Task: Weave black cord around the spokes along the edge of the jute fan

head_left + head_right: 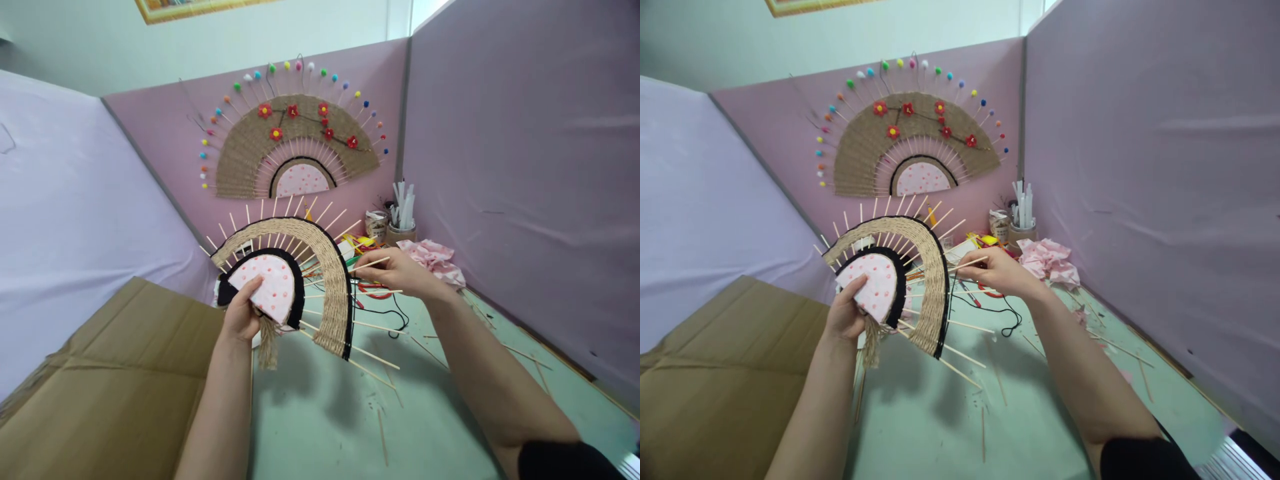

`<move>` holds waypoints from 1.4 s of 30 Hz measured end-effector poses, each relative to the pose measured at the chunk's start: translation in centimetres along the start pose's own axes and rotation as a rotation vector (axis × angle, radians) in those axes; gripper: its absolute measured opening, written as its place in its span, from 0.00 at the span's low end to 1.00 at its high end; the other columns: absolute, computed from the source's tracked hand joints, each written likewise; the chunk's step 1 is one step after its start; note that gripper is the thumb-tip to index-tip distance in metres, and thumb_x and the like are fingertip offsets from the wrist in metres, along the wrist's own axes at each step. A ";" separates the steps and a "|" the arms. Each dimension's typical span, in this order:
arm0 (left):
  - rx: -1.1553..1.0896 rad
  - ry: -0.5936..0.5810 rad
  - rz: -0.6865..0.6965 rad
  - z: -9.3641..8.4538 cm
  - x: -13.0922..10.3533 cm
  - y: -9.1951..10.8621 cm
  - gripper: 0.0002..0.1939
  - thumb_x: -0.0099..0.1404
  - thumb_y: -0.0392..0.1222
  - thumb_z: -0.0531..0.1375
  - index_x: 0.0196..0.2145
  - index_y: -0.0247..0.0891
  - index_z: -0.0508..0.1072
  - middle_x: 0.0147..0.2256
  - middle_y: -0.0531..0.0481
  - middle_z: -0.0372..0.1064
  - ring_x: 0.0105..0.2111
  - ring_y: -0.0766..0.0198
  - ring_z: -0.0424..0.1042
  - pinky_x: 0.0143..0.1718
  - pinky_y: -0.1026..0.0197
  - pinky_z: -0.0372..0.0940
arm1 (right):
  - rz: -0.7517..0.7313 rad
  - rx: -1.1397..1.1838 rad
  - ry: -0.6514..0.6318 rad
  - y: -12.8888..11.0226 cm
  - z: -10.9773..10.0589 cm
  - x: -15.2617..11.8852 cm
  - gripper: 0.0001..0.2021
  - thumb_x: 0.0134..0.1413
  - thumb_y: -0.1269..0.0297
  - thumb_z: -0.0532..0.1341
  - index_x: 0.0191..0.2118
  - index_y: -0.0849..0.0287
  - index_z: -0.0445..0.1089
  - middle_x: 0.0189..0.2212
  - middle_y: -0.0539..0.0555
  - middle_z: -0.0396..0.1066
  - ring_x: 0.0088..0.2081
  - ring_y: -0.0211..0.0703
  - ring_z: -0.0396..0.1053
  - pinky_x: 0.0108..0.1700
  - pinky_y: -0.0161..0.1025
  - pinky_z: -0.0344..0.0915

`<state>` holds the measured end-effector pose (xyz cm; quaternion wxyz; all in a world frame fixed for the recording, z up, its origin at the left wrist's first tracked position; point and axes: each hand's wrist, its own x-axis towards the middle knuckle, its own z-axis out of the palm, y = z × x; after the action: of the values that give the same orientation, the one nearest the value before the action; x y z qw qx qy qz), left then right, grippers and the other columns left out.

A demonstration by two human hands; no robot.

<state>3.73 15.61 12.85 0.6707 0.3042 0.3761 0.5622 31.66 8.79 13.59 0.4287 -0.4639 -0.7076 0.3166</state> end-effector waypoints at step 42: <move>0.232 -0.034 -0.030 -2.3 -0.1 2.0 0.08 0.52 0.27 0.58 0.31 0.28 0.74 0.25 0.41 0.75 0.21 0.58 0.74 0.24 0.61 0.72 | 0.115 -0.042 -0.125 0.2 -2.7 -1.2 0.14 0.51 0.53 0.58 0.27 0.60 0.67 0.21 0.47 0.60 0.22 0.32 0.53 0.23 0.33 0.48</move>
<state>0.74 15.87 13.33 0.6456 0.3836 0.4319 0.4996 34.42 7.85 14.14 0.3550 -0.4918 -0.7118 0.3542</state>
